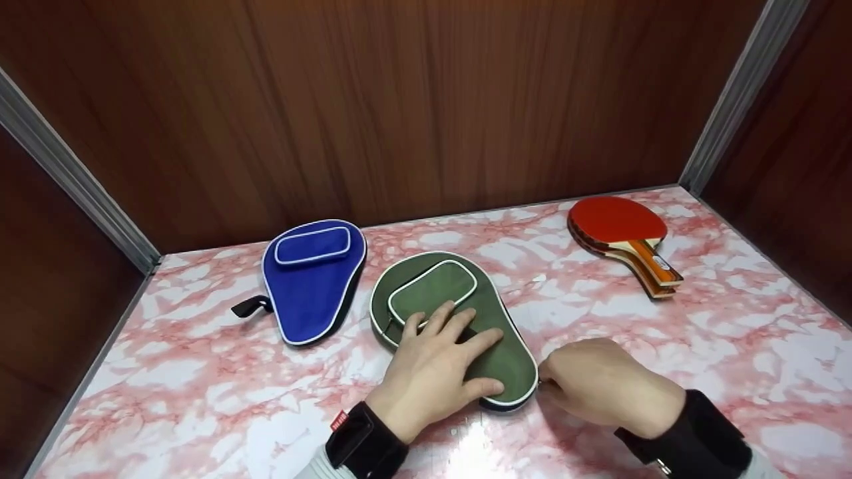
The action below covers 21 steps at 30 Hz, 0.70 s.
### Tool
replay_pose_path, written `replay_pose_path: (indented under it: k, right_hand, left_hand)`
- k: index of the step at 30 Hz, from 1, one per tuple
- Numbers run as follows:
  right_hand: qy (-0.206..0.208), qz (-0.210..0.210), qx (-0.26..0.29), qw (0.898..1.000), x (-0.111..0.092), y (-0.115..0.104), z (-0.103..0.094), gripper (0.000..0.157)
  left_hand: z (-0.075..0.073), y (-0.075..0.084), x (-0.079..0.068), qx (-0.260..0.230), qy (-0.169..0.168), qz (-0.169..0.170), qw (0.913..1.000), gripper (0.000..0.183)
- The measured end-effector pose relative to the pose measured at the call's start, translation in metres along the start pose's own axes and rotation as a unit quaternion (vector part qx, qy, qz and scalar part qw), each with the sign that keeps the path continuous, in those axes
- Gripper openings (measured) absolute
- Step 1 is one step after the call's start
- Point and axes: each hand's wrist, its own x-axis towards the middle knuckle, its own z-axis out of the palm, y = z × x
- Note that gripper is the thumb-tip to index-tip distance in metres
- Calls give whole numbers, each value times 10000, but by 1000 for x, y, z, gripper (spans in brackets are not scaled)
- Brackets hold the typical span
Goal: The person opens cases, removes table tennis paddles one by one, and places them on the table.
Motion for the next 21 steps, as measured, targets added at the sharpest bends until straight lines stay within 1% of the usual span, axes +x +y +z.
replay_pose_path:
  k: [4,9,16,18,21]
  right_hand:
    - [91,55,-103,9999,-1,-3,0,34]
    - [163,135,-345,9992,-2,-10,3,37]
    - [135,17,-387,9992,-4,-18,6,38]
    - [144,64,-484,9987,-4,-23,8,37]
    - [263,81,-695,9972,-5,-31,12,36]
  left_hand:
    - [2,4,0,212,96,-99,9997,70]
    - [3,4,-1,253,131,-133,9995,70]
    - [3,4,-1,216,13,-167,9996,70]
    - [3,4,0,219,-10,-160,9996,70]
    - [3,3,1,258,-39,-171,9995,70]
